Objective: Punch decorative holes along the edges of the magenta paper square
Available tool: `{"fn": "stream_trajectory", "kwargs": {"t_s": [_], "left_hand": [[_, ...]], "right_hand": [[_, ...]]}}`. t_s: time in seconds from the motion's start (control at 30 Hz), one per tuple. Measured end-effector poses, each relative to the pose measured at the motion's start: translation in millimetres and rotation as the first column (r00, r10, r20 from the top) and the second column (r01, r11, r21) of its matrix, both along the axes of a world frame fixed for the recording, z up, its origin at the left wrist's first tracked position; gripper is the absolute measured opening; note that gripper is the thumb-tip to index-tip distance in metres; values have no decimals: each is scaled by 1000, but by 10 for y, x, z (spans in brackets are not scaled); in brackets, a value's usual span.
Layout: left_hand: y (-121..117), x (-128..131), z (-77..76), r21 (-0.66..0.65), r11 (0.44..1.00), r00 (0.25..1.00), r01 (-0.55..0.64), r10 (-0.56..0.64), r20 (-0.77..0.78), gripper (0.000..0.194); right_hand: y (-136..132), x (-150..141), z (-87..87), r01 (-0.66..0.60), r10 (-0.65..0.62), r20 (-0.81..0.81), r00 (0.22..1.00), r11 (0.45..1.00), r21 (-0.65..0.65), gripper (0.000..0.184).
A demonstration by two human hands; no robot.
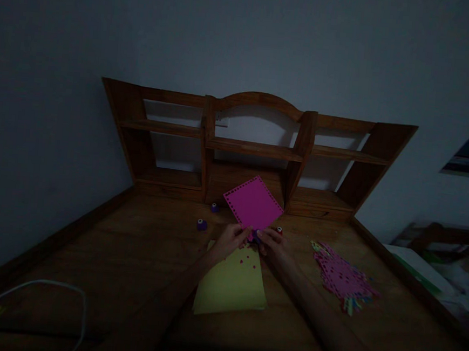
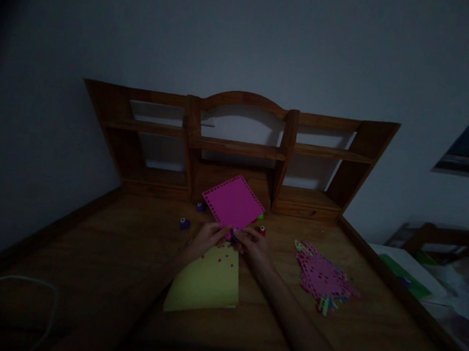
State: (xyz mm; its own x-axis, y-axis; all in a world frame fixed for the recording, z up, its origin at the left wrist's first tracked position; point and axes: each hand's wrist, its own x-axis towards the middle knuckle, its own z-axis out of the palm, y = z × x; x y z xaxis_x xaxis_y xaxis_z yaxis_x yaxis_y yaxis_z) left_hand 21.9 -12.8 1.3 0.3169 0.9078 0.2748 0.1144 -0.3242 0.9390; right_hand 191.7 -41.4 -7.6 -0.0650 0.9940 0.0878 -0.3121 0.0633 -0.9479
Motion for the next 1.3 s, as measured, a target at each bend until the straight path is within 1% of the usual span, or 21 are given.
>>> {"fn": "stream_trajectory", "kwargs": {"t_s": [0.1, 0.2, 0.33, 0.5, 0.63, 0.77, 0.9, 1.1, 1.3], "left_hand": [[52, 10, -78, -24, 1000, 1000, 8, -8, 18, 48], [66, 20, -108, -35, 999, 1000, 23, -22, 22, 48], [27, 35, -77, -34, 998, 999, 47, -47, 0, 50], [4, 39, -46, -36, 999, 999, 31, -31, 16, 51], [19, 19, -42, -42, 998, 999, 39, -39, 2, 52], [18, -5, -20, -58, 997, 999, 43, -43, 0, 53], [-2, -22, 17, -83, 995, 998, 60, -61, -9, 50], [-14, -19, 46, -91, 995, 998, 48, -51, -27, 46], [-17, -29, 40, -74, 992, 995, 101, -102, -17, 44]], "right_hand": [[21, 10, -41, 14, -14, 11, 1000, 1000, 14, 24], [41, 26, -70, 10, -10, -3, 1000, 1000, -1, 24], [34, 54, -59, -5, 5, -19, 1000, 1000, -16, 23], [-5, 43, -21, -72, 70, -64, 996, 997, -26, 18], [-5, 17, -27, -75, 71, -97, 993, 997, -34, 17], [-2, 15, -26, -117, 113, -109, 988, 993, -29, 18], [-2, 31, -32, -144, 141, -83, 987, 989, -34, 19], [-8, 35, -12, -120, 117, -62, 991, 991, -55, 18], [-45, 6, 73, -67, 65, -19, 998, 995, -76, 23]]}}
